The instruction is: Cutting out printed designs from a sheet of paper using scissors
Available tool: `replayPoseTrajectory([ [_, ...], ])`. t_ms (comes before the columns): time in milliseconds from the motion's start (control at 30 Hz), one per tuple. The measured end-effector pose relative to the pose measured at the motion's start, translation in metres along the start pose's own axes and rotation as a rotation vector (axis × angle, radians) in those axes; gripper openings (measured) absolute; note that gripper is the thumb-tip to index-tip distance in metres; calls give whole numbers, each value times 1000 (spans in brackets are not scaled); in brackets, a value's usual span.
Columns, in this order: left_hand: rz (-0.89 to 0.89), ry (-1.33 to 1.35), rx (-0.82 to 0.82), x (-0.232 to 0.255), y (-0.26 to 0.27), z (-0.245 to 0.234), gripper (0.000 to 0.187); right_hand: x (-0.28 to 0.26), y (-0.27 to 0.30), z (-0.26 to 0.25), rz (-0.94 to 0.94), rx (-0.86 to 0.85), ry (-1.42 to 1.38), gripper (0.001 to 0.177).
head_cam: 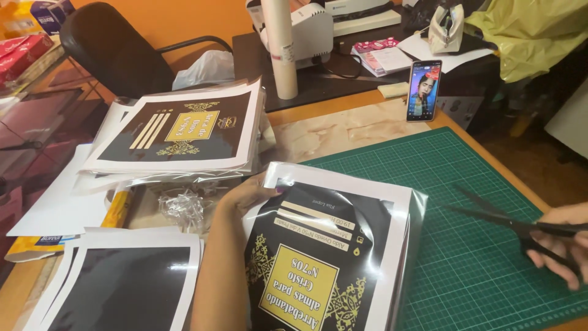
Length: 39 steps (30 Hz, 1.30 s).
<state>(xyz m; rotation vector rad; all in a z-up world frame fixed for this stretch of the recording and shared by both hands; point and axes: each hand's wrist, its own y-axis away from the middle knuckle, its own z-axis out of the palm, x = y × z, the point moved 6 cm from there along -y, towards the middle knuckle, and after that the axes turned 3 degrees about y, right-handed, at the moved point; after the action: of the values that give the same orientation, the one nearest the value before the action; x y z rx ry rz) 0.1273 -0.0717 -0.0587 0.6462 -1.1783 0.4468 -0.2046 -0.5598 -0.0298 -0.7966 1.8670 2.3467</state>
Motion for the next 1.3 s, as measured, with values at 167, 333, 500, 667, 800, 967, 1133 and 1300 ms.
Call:
replayPoseTrajectory([
  [167,-28,25,58,-3,2,-3,76,-11,-20,8,-119,-343,324,68],
  [333,-52,52,91,4,13,6,74,-28,-28,25,-207,-307,493,96],
  [500,-57,14,77,3,15,4,79,-33,-27,30,-276,-446,543,110],
  [667,41,63,-54,-11,1,1,71,-42,-27,37,-214,-166,365,109],
  [800,86,74,-102,-19,0,0,74,-41,-41,39,-249,-161,226,104],
  [967,42,57,-30,-19,7,4,63,-36,-47,42,-293,-161,180,99],
  [1133,39,68,-61,-19,6,10,55,-48,-41,59,-325,-137,196,94],
  [1300,76,26,-104,-17,8,15,59,-54,-44,58,-453,-210,260,83],
])
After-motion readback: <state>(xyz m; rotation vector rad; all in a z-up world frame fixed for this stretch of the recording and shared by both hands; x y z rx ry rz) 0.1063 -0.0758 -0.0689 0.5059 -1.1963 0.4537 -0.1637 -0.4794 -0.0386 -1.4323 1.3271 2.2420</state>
